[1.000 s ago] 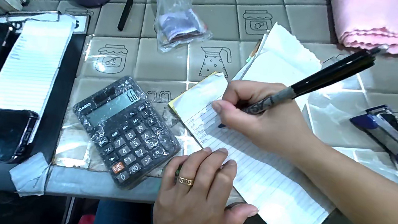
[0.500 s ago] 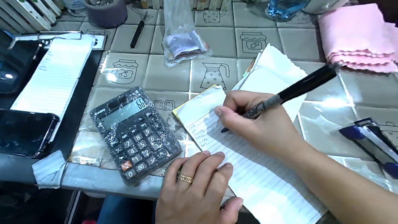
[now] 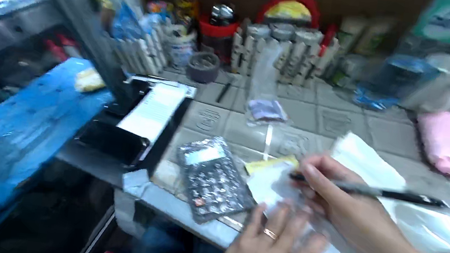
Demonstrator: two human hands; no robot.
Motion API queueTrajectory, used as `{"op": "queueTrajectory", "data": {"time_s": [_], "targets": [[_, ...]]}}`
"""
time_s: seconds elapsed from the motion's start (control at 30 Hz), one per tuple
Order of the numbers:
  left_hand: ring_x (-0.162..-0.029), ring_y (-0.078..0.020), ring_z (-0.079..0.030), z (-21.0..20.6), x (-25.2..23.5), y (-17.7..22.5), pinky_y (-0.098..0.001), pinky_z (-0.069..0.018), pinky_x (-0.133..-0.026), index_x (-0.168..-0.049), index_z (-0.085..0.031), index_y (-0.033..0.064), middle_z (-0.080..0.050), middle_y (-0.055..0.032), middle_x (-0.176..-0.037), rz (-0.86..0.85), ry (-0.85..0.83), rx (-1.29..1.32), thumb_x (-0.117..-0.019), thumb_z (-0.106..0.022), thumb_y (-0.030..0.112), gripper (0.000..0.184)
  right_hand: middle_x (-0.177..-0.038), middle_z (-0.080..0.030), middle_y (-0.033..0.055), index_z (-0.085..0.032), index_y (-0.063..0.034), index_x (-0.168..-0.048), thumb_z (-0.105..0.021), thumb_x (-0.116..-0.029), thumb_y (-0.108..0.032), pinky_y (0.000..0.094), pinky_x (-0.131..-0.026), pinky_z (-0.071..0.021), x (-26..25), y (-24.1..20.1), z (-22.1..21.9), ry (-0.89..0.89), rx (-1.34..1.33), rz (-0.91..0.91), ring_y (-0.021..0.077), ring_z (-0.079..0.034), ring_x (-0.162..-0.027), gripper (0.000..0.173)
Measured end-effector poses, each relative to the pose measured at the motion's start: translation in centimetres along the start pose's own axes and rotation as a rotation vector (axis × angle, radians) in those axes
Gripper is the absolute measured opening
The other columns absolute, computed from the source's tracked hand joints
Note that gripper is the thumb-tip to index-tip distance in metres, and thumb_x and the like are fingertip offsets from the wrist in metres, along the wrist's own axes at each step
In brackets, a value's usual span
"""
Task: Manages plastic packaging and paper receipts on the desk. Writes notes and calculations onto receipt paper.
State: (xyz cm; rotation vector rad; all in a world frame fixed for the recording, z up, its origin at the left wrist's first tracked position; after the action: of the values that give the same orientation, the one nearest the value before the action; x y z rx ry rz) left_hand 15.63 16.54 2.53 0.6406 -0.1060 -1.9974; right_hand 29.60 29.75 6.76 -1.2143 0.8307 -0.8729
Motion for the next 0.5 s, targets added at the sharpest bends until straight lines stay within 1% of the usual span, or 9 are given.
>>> {"op": "queueTrajectory", "data": {"time_s": [0.07,0.1,0.13,0.2,0.27,0.33,0.43,0.47,0.5], "targets": [[-0.152,-0.0316,-0.034,0.0,0.1,0.2,-0.0583,-0.0237,-0.124,-0.152,-0.050,0.0230,-0.045,-0.0098,-0.159,0.014,-0.049,0.001,-0.0781,-0.057,0.083,0.096,-0.081,-0.066,-0.0003,-0.067,-0.0229,-0.104,-0.066,-0.0967,-0.045,0.0184,-0.044,-0.0437,0.2,0.8,-0.2,-0.038,-0.010,0.015,0.0065,-0.053,-0.052,0.024],[-0.152,-0.0310,-0.034,-0.1,0.2,0.3,-0.0570,-0.0209,-0.125,-0.152,-0.051,0.0228,-0.046,-0.0100,-0.158,0.020,-0.051,0.003,-0.0760,-0.063,0.081,0.096,-0.081,-0.066,-0.0014,-0.066,-0.0220,-0.103,-0.068,-0.0956,-0.044,0.0183,-0.045,-0.0446,0.2,1.2,0.0,-0.066,-0.025,0.040,0.0055,-0.053,-0.053,0.024],[-0.151,-0.0306,-0.035,-0.3,0.3,0.3,-0.0559,-0.0191,-0.126,-0.151,-0.053,0.0219,-0.048,-0.0105,-0.157,0.020,-0.038,0.011,-0.0744,-0.067,0.078,0.096,-0.083,-0.065,-0.0032,-0.065,-0.0206,-0.104,-0.066,-0.0972,-0.042,0.0184,-0.047,-0.0452,0.3,1.3,0.1,-0.091,-0.036,0.059,0.0044,-0.053,-0.055,0.022],[-0.150,-0.0296,-0.038,-0.7,0.5,0.3,-0.0545,-0.0173,-0.127,-0.149,-0.055,0.0201,-0.051,-0.0104,-0.155,0.012,0.001,0.020,-0.0722,-0.075,0.072,0.094,-0.082,-0.064,-0.0073,-0.062,-0.0180,-0.103,-0.053,-0.1040,-0.037,0.0184,-0.050,-0.0445,0.6,0.9,0.2,-0.097,-0.010,0.073,0.0021,-0.053,-0.058,0.021],[-0.149,-0.0293,-0.038,-0.9,0.7,0.3,-0.0536,-0.0173,-0.127,-0.148,-0.056,0.0205,-0.051,-0.0099,-0.154,0.009,0.023,0.018,-0.0709,-0.078,0.067,0.092,-0.081,-0.065,-0.0080,-0.063,-0.0154,-0.098,-0.044,-0.1077,-0.035,0.0168,-0.050,-0.0438,0.6,0.7,0.2,-0.067,0.071,0.127,0.0005,-0.053,-0.059,0.029],[-0.150,-0.0289,-0.038,-0.7,0.9,0.3,-0.0530,-0.0180,-0.127,-0.147,-0.056,0.0224,-0.050,-0.0090,-0.155,0.018,0.022,0.017,-0.0706,-0.079,0.066,0.091,-0.079,-0.065,-0.0064,-0.065,-0.0137,-0.096,-0.043,-0.1082,-0.035,0.0170,-0.051,-0.0440,0.4,0.9,-0.2,-0.037,0.147,0.198,0.0014,-0.054,-0.059,0.033],[-0.148,-0.0286,-0.040,-0.4,1.2,0.3,-0.0535,-0.0247,-0.125,-0.147,-0.057,0.0231,-0.052,-0.0085,-0.154,0.017,0.028,-0.005,-0.0704,-0.081,0.064,0.090,-0.080,-0.066,-0.0069,-0.069,-0.0190,-0.099,-0.052,-0.1039,-0.041,0.0200,-0.054,-0.0514,0.2,1.4,-0.9,-0.015,0.243,0.328,0.0041,-0.060,-0.063,0.028],[-0.148,-0.0286,-0.041,-0.3,1.2,0.3,-0.0542,-0.0276,-0.124,-0.147,-0.056,0.0225,-0.052,-0.0081,-0.154,0.011,0.027,-0.014,-0.0711,-0.081,0.064,0.090,-0.079,-0.066,-0.0075,-0.069,-0.0187,-0.097,-0.052,-0.1038,-0.039,0.0204,-0.054,-0.0530,0.1,1.2,-1.1,-0.008,0.276,0.360,0.0040,-0.061,-0.063,0.027],[-0.147,-0.0287,-0.042,-0.3,1.1,0.2,-0.0551,-0.0295,-0.123,-0.147,-0.056,0.0216,-0.053,-0.0075,-0.153,0.005,0.021,-0.026,-0.0716,-0.081,0.063,0.090,-0.078,-0.065,-0.0077,-0.068,-0.0171,-0.095,-0.050,-0.1052,-0.037,0.0200,-0.054,-0.0522,0.0,0.8,-1.3,-0.004,0.299,0.367,0.0035,-0.060,-0.063,0.029]]}}
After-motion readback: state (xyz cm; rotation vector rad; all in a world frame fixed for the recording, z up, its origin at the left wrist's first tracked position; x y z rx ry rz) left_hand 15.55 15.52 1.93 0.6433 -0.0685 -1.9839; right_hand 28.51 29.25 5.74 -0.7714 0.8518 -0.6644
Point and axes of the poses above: each hand's wrist, its own x-axis away from the middle knuckle, its own z-axis out of the back of the hand, y = z × x, the point moved 1 cm from there along -x, towards the middle knuckle
